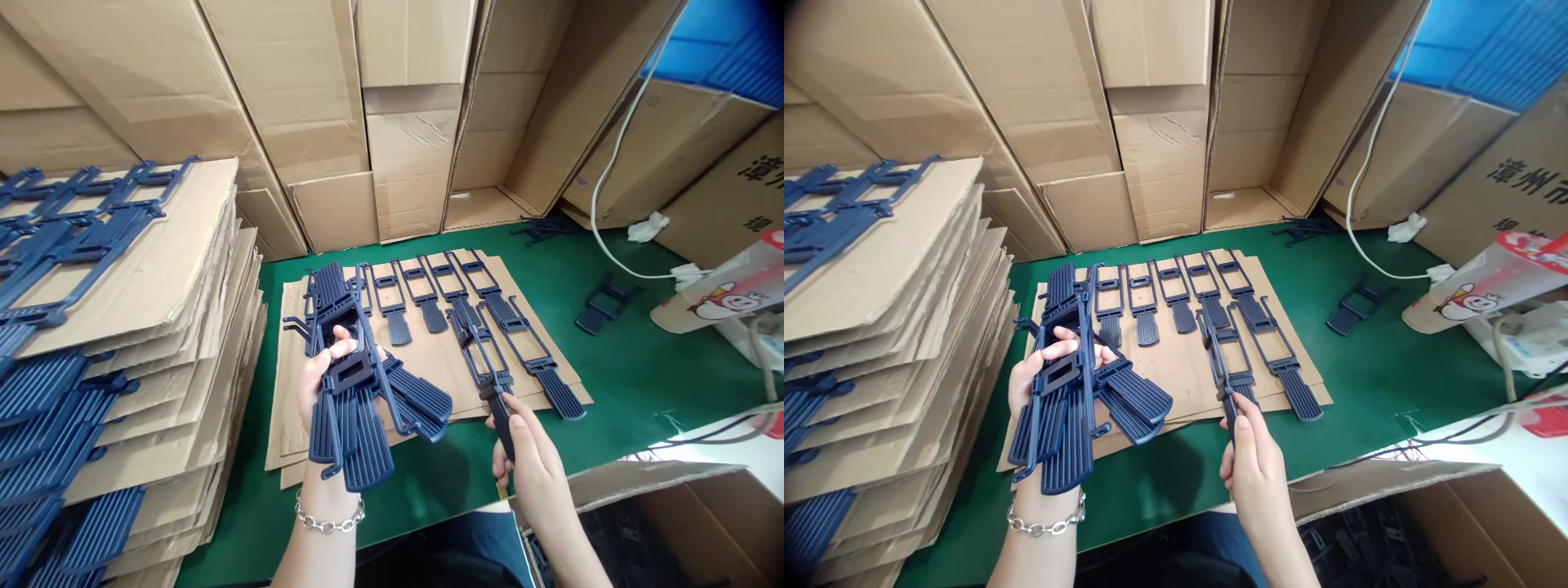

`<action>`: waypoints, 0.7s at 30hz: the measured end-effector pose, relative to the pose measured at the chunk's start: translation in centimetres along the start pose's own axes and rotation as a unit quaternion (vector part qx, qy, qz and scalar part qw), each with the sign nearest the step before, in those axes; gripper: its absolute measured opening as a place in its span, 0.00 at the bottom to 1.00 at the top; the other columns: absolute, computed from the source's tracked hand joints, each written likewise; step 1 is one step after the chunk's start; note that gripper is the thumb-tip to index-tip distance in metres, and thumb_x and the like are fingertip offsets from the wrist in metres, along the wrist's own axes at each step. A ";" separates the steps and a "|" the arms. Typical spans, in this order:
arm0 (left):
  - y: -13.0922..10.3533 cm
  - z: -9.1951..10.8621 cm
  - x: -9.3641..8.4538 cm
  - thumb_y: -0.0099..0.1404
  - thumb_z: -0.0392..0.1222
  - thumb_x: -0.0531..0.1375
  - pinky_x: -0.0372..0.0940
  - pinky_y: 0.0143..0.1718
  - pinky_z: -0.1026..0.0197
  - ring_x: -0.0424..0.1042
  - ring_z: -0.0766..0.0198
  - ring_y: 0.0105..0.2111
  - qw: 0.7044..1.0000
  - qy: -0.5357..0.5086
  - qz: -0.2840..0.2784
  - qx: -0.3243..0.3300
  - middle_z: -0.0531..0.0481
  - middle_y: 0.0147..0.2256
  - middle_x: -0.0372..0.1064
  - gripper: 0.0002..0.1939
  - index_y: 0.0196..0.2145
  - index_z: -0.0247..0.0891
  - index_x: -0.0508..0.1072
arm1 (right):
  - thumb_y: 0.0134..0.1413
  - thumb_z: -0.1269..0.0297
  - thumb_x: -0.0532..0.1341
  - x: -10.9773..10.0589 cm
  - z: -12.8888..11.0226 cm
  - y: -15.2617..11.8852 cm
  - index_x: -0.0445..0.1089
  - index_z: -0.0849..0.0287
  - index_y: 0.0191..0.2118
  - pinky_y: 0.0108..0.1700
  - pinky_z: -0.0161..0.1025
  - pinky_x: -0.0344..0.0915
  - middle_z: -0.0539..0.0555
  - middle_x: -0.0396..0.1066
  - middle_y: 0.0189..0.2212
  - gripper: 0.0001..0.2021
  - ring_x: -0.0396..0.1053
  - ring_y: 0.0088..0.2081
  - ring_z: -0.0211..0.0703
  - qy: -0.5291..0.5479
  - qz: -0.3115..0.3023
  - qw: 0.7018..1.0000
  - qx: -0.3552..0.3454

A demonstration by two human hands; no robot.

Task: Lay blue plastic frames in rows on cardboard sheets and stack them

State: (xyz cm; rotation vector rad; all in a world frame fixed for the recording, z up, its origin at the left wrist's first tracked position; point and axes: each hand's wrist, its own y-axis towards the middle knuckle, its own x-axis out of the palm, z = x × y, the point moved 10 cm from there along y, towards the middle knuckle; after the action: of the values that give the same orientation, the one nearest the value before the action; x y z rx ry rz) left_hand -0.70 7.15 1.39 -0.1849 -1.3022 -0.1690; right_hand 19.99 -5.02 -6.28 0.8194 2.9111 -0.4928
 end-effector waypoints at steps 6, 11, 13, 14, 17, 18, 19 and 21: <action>0.0 0.1 -0.4 0.56 0.37 0.57 0.61 0.48 0.55 0.69 0.62 0.35 1.000 0.016 0.000 0.011 0.53 0.30 0.68 0.13 0.40 0.37 0.64 | 0.52 0.42 0.49 0.1 0.3 -0.2 0.58 0.60 0.54 0.15 0.31 0.54 0.47 0.58 0.17 0.31 0.56 0.16 0.35 -0.001 -0.001 1.000 0.009; 0.0 -0.4 -0.4 0.54 0.37 0.58 0.60 0.50 0.56 0.70 0.64 0.34 1.000 -0.016 0.002 -0.014 0.56 0.28 0.67 0.15 0.41 0.39 0.63 | 0.53 0.43 0.48 0.3 0.3 -0.5 0.57 0.59 0.55 0.15 0.31 0.54 0.47 0.58 0.17 0.30 0.56 0.16 0.35 -0.012 -0.012 1.000 0.011; 0.1 -0.4 -0.4 0.54 0.37 0.58 0.59 0.50 0.56 0.70 0.64 0.34 1.000 -0.023 -0.002 -0.015 0.56 0.28 0.68 0.15 0.41 0.39 0.63 | 0.54 0.43 0.47 0.3 0.2 -0.6 0.56 0.58 0.55 0.16 0.31 0.54 0.46 0.58 0.17 0.29 0.55 0.16 0.35 -0.019 -0.014 1.000 0.006; 0.1 -0.4 -0.3 0.55 0.37 0.57 0.59 0.50 0.56 0.70 0.65 0.34 0.999 -0.028 -0.007 -0.016 0.56 0.28 0.68 0.15 0.41 0.39 0.62 | 0.55 0.44 0.47 0.3 0.0 -0.7 0.56 0.57 0.55 0.16 0.31 0.54 0.46 0.58 0.17 0.28 0.56 0.16 0.35 -0.022 -0.016 1.000 0.003; 0.2 -0.5 -0.1 0.55 0.37 0.57 0.60 0.50 0.57 0.70 0.65 0.34 0.999 -0.040 -0.024 -0.019 0.56 0.29 0.68 0.15 0.42 0.38 0.62 | 0.56 0.45 0.46 0.4 -0.3 -0.8 0.54 0.56 0.56 0.16 0.31 0.54 0.46 0.56 0.16 0.27 0.57 0.16 0.36 -0.031 -0.027 0.999 -0.002; 0.2 -0.5 -0.1 0.56 0.36 0.57 0.60 0.50 0.57 0.69 0.65 0.34 0.999 -0.040 -0.029 -0.021 0.56 0.29 0.68 0.15 0.42 0.37 0.61 | 0.56 0.46 0.46 0.5 -0.4 -0.9 0.54 0.57 0.56 0.17 0.31 0.54 0.46 0.56 0.16 0.27 0.57 0.16 0.36 -0.038 -0.033 0.999 -0.004; 0.2 -0.5 0.0 0.56 0.36 0.57 0.60 0.50 0.57 0.69 0.65 0.34 0.998 -0.039 -0.034 -0.022 0.56 0.29 0.68 0.15 0.42 0.37 0.61 | 0.57 0.47 0.45 0.6 -0.6 -0.9 0.53 0.58 0.57 0.17 0.31 0.54 0.46 0.57 0.16 0.27 0.57 0.16 0.36 -0.048 -0.039 0.998 -0.006; 0.2 -0.5 0.1 0.56 0.37 0.57 0.59 0.50 0.57 0.69 0.65 0.34 0.998 -0.035 -0.041 -0.024 0.56 0.29 0.68 0.15 0.42 0.36 0.61 | 0.58 0.49 0.44 0.8 -0.8 -1.1 0.53 0.60 0.57 0.17 0.31 0.55 0.47 0.58 0.17 0.27 0.58 0.16 0.35 -0.076 -0.050 0.996 -0.011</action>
State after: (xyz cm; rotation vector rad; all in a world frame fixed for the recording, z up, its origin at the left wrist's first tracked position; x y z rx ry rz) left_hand -0.14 7.23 1.32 -0.1792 -1.3767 -0.2667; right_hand 18.79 -5.23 -5.34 0.6084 2.8215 -0.5049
